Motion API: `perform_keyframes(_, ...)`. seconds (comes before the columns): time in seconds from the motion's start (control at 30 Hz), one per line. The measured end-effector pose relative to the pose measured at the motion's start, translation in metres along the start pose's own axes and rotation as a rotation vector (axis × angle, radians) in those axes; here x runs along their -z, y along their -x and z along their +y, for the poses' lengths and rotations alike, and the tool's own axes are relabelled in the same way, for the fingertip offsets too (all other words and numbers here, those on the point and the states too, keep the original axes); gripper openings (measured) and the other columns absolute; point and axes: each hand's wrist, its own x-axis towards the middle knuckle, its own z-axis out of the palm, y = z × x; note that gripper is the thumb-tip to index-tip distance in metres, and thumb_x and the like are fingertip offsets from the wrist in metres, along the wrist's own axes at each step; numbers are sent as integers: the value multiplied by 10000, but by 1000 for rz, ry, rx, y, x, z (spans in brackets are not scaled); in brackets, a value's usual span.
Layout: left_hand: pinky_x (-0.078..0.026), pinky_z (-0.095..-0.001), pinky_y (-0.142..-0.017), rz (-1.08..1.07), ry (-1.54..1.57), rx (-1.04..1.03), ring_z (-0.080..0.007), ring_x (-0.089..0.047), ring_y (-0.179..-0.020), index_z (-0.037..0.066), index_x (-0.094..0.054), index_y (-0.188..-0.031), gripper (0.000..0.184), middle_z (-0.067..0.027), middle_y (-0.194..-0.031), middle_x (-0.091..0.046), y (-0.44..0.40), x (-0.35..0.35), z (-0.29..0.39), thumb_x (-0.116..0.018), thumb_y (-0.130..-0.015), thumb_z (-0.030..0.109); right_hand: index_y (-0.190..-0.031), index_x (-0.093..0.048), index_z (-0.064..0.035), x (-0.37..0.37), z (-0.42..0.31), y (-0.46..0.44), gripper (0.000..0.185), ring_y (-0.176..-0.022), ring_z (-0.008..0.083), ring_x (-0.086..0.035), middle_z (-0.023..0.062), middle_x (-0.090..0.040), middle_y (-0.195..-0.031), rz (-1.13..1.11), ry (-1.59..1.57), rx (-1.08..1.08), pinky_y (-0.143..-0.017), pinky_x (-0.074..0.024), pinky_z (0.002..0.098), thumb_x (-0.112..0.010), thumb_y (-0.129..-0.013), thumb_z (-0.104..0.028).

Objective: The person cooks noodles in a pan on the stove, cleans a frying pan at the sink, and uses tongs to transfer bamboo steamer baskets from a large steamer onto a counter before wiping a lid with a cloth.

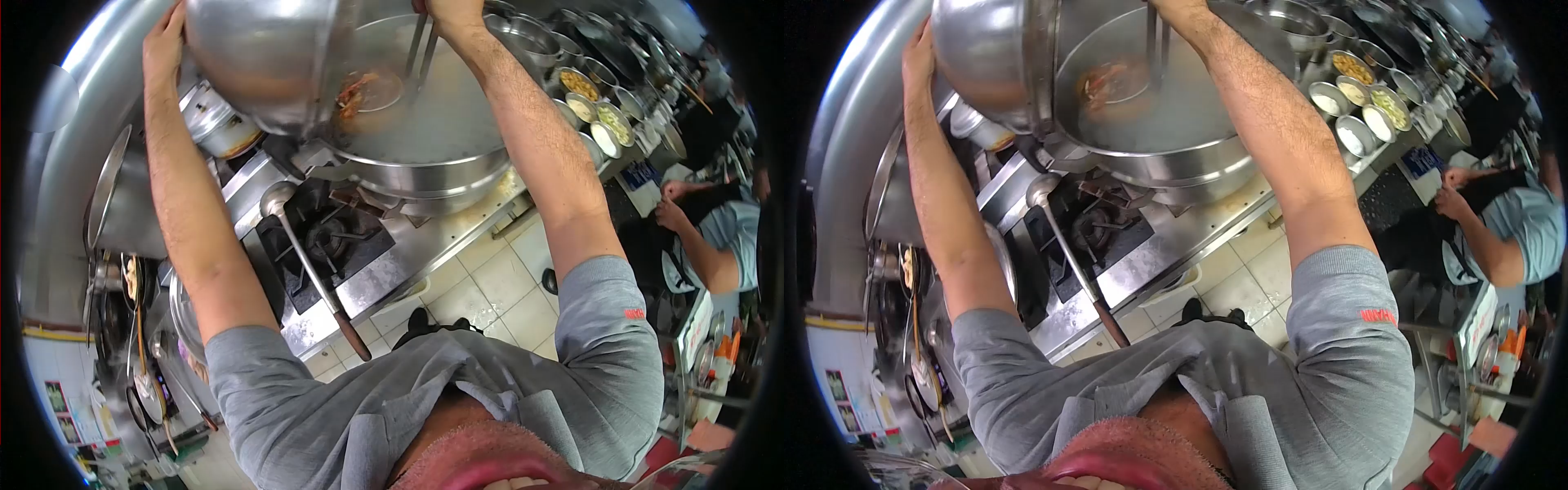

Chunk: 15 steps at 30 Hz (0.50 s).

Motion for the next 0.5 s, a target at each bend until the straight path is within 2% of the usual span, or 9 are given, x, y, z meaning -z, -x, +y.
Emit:
perform_keyframes(0.03,-413,-336,-892,-11,177,155,-219,-566,-1030,19,-566,-1161,463,-156,-1105,-608,6,-3,21,-522,-859,368,-701,-583,23,10,-11,-1,227,-458,113,-487,43,-528,-529,-25,-53,-11,-432,-404,286,-638,-746,-193)
perform_keyframes(0.07,-401,-303,-899,-23,41,75,-179,-545,-1027,34,-563,-1179,448,-125,-1118,-604,0,0,4,-506,-874,357,-711,-587,60,16,-16,-6,259,-497,155,-508,87,-563,-575,55,31,121,-465,-423,311,-627,-713,-196)
perform_keyframes(0.13,-398,-285,-909,-68,32,164,-191,-532,-1062,18,-540,-1202,455,-125,-1162,-582,1,-2,11,-505,-881,339,-728,-591,85,35,-46,-6,354,-609,229,-549,155,-591,-669,128,170,79,-555,-449,363,-624,-656,-260)
perform_keyframes(0.17,-394,-287,-918,-79,135,231,-193,-526,-1072,5,-520,-1217,466,-125,-1173,-575,-16,-11,-20,-504,-885,331,-692,-583,54,47,-53,-13,270,-508,193,-524,109,-558,-581,188,290,235,-462,-420,333,-607,-692,-215)
perform_keyframes(0.23,-397,-288,-916,-136,167,44,-191,-516,-1081,1,-517,-1218,455,-119,-1200,-553,-35,-14,-50,-501,-897,323,-753,-535,13,68,-76,-22,387,-447,146,-484,42,-494,-552,16,76,52,-483,-437,272,-664,-774,-351)
perform_keyframes(0.27,-405,-280,-896,-146,192,37,-180,-521,-1059,-1,-518,-1216,459,-113,-1188,-558,-31,-14,-43,-504,-896,329,-753,-535,13,85,-92,-24,387,-447,146,-484,42,-494,-552,46,109,83,-483,-437,272,-664,-774,-351)
perform_keyframes(0.43,-421,-248,-821,-227,237,101,-147,-533,-978,6,-529,-1205,466,-81,-1113,-588,-35,-24,-20,-513,-891,350,-646,-560,9,133,-168,-16,198,-386,143,-464,55,-509,-497,21,-83,248,-356,-354,293,-580,-735,-166)
perform_keyframes(0.47,-420,-235,-801,-276,185,107,-135,-529,-957,16,-542,-1189,456,-63,-1078,-596,-36,-25,-16,-513,-889,358,-600,-533,-27,141,-184,-7,195,-305,110,-400,17,-465,-438,45,-50,284,-295,-292,264,-561,-764,-129)
perform_keyframes(0.5,-418,-222,-780,-328,129,112,-122,-526,-935,26,-556,-1174,447,-46,-1044,-605,-37,-28,-10,-514,-886,365,-573,-517,-43,152,-199,2,212,-308,116,-411,13,-449,-426,82,12,274,-295,-308,266,-564,-764,-122)
